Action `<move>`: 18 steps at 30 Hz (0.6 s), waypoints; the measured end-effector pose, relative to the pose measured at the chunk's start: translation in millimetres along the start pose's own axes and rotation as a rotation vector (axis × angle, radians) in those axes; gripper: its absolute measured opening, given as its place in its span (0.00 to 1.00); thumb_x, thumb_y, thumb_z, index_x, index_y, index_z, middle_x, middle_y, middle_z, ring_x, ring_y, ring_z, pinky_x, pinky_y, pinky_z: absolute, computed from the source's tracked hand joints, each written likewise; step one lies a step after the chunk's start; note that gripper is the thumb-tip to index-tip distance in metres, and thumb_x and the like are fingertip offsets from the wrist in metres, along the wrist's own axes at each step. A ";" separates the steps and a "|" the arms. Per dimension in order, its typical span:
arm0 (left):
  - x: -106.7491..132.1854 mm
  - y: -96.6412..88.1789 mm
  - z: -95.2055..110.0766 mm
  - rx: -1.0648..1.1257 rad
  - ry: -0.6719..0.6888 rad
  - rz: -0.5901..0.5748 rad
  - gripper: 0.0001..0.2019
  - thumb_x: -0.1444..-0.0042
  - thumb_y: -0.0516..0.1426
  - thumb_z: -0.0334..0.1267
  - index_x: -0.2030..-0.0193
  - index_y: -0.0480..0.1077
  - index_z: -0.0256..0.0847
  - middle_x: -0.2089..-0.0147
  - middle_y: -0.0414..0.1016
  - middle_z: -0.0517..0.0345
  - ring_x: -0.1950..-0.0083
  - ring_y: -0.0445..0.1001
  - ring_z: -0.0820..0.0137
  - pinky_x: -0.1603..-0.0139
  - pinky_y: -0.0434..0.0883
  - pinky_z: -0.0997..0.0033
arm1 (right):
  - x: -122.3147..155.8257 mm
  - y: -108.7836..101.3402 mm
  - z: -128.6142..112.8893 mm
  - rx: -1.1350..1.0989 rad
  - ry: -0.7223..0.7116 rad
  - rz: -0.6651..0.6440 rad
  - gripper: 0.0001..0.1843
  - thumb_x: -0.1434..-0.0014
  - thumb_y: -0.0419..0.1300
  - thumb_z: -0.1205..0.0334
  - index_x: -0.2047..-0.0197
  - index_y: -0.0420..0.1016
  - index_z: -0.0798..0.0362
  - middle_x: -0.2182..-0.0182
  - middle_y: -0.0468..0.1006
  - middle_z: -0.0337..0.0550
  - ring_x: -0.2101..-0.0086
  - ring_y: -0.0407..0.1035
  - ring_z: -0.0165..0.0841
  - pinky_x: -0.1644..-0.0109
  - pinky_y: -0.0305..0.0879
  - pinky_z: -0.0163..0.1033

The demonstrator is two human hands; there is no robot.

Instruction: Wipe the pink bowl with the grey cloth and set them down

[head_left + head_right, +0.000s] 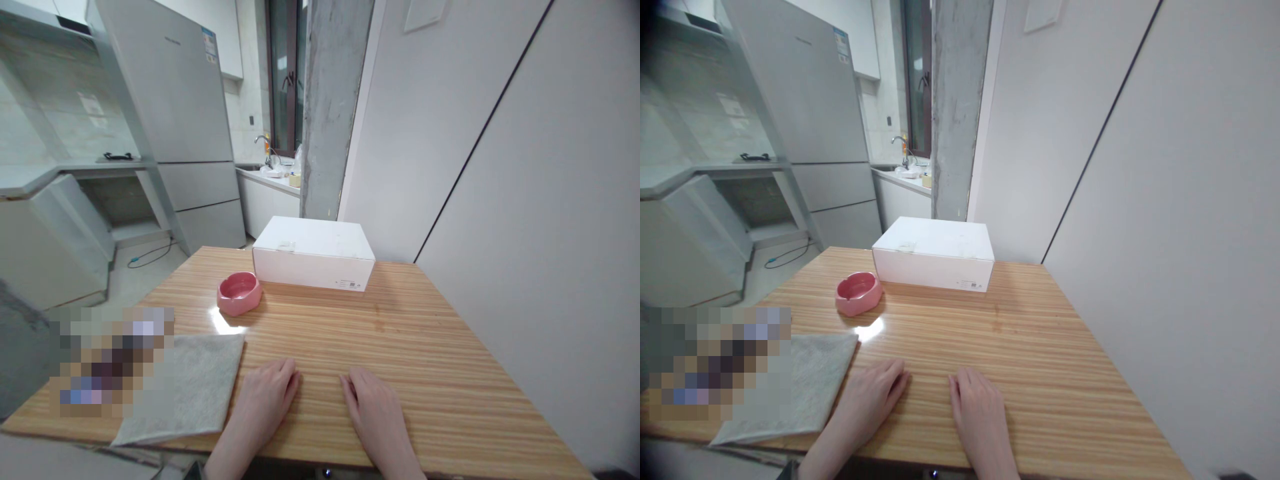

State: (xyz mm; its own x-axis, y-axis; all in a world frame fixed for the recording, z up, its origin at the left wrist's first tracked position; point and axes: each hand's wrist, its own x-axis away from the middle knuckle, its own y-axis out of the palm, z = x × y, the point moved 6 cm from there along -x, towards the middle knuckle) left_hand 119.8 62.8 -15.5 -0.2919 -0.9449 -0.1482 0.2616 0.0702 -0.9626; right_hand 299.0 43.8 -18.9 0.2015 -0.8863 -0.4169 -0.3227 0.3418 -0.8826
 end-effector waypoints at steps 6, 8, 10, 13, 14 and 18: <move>0.3 0.7 0.1 -0.002 0.009 -0.005 0.13 0.37 0.43 0.37 0.67 0.66 0.42 0.68 0.74 0.58 0.65 0.74 0.64 0.67 0.61 0.67 | -0.5 0.3 0.4 -0.002 0.001 0.003 0.15 0.35 0.45 0.61 0.73 0.62 0.49 0.76 0.71 0.37 0.75 0.67 0.32 0.69 0.52 0.36; 1.2 1.5 1.0 0.005 0.005 -0.013 0.13 0.37 0.43 0.37 0.67 0.66 0.42 0.67 0.75 0.57 0.65 0.74 0.64 0.67 0.61 0.67 | -0.6 0.8 1.4 -0.009 0.010 -0.002 0.15 0.35 0.46 0.61 0.73 0.62 0.49 0.77 0.71 0.37 0.75 0.67 0.32 0.70 0.51 0.36; 2.0 0.0 1.8 0.016 -0.014 -0.022 0.14 0.37 0.43 0.37 0.67 0.66 0.41 0.67 0.75 0.56 0.65 0.74 0.63 0.67 0.61 0.67 | -0.7 1.3 2.6 -0.019 0.024 -0.007 0.15 0.35 0.46 0.60 0.74 0.62 0.49 0.77 0.70 0.37 0.75 0.67 0.32 0.70 0.51 0.35; -0.5 -10.4 0.7 0.130 -0.021 -0.075 0.13 0.39 0.47 0.42 0.70 0.66 0.41 0.70 0.75 0.57 0.67 0.73 0.65 0.68 0.62 0.69 | -0.9 1.8 3.7 -0.047 0.032 -0.017 0.15 0.35 0.47 0.60 0.74 0.63 0.50 0.77 0.71 0.37 0.75 0.67 0.32 0.70 0.51 0.35; -3.6 -16.7 -1.4 0.208 -0.006 -0.100 0.14 0.40 0.48 0.44 0.71 0.66 0.41 0.71 0.74 0.58 0.69 0.72 0.67 0.69 0.62 0.70 | -0.8 1.9 4.0 -0.057 0.033 -0.021 0.15 0.35 0.47 0.60 0.73 0.63 0.50 0.76 0.71 0.38 0.75 0.67 0.32 0.70 0.51 0.35; -32.3 -63.8 -38.7 0.433 0.003 0.122 0.15 0.42 0.49 0.49 0.68 0.68 0.41 0.67 0.73 0.58 0.64 0.71 0.69 0.63 0.66 0.72 | -0.5 1.8 5.2 -0.079 0.038 -0.023 0.15 0.35 0.47 0.61 0.73 0.63 0.50 0.76 0.72 0.38 0.74 0.67 0.32 0.70 0.51 0.35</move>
State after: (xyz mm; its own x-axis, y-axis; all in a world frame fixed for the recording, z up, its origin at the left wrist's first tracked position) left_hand 76.9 101.2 41.9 -0.2371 -0.9372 -0.2559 0.6554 0.0401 -0.7542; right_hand 303.1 46.5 -21.4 0.1751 -0.9054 -0.3868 -0.3905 0.2968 -0.8715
